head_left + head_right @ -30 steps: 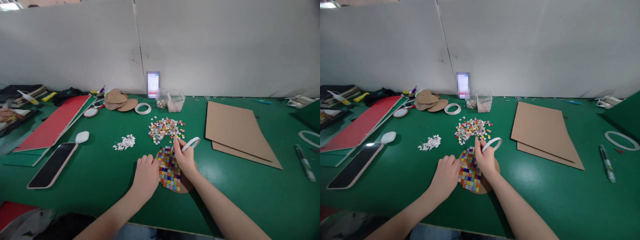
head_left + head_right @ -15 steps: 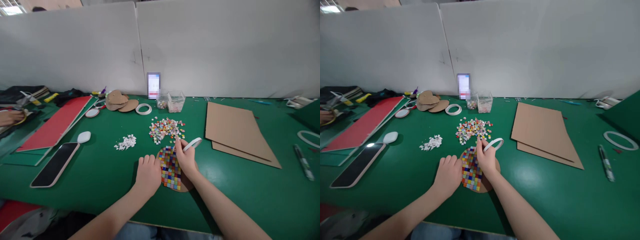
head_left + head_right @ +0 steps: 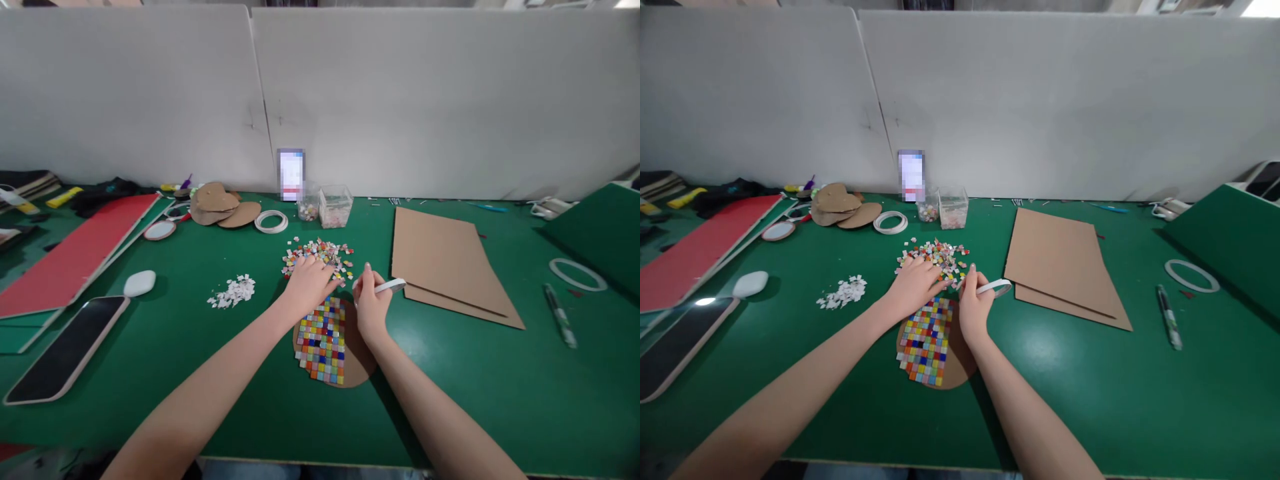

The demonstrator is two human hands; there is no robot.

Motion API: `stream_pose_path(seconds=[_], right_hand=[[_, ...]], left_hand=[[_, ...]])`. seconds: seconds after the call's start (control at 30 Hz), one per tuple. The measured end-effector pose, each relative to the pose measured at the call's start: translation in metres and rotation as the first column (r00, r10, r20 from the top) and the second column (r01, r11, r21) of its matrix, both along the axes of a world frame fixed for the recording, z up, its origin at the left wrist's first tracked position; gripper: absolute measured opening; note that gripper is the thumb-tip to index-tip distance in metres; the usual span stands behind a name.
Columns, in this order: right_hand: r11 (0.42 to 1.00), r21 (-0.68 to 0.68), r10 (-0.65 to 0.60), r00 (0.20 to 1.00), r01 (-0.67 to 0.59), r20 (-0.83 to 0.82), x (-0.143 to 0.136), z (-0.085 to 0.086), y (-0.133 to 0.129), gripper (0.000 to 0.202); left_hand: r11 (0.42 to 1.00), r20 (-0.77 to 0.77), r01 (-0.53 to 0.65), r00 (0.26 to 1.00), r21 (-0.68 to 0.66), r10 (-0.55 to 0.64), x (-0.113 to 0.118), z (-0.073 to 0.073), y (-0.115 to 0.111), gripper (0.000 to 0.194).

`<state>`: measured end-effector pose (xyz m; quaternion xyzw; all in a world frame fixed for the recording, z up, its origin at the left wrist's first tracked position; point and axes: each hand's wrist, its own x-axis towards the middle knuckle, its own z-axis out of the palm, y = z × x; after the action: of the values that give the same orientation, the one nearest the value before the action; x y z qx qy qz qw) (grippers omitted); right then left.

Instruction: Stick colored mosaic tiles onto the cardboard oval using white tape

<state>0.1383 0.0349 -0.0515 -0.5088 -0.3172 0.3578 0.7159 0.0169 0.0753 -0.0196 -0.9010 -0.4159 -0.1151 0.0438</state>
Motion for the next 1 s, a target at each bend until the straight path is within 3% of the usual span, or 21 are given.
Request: stream_pose_path(seconds=[0.23,0.5,0.63,0.8,1.0], right_hand=[[0.999,-0.015,0.039,0.999,-0.039,-0.002,0.001,0.001,0.003,0.042],[0.999,-0.027,0.029,0.999,-0.028,0.021,0.002,0.002,0.003,0.042],[0.999,-0.033,0.037,0.999,-0.036,0.025,0.002,0.002,0.004,0.042],[0.997,-0.050,0.061,0.995,-0.057,0.081,0.001,0.001,0.004,0.042],[0.995,-0.056,0.087,0.990,-0.081,0.107,0.002,-0.001,0.004,0.041]], left_hand=[[0.963,-0.169,0.266,0.952,0.051,-0.255,-0.018,-0.022,0.024,0.034],[0.893,-0.261,0.441,0.876,0.091,-0.406,-0.015,-0.020,0.034,0.030],[0.915,-0.168,0.388,0.915,0.111,-0.368,-0.022,-0.016,0.029,0.031],[0.990,0.089,0.137,0.986,0.039,-0.140,-0.028,-0.010,0.015,0.038],[0.981,-0.030,0.190,0.982,0.046,-0.188,-0.024,-0.018,0.015,0.039]])
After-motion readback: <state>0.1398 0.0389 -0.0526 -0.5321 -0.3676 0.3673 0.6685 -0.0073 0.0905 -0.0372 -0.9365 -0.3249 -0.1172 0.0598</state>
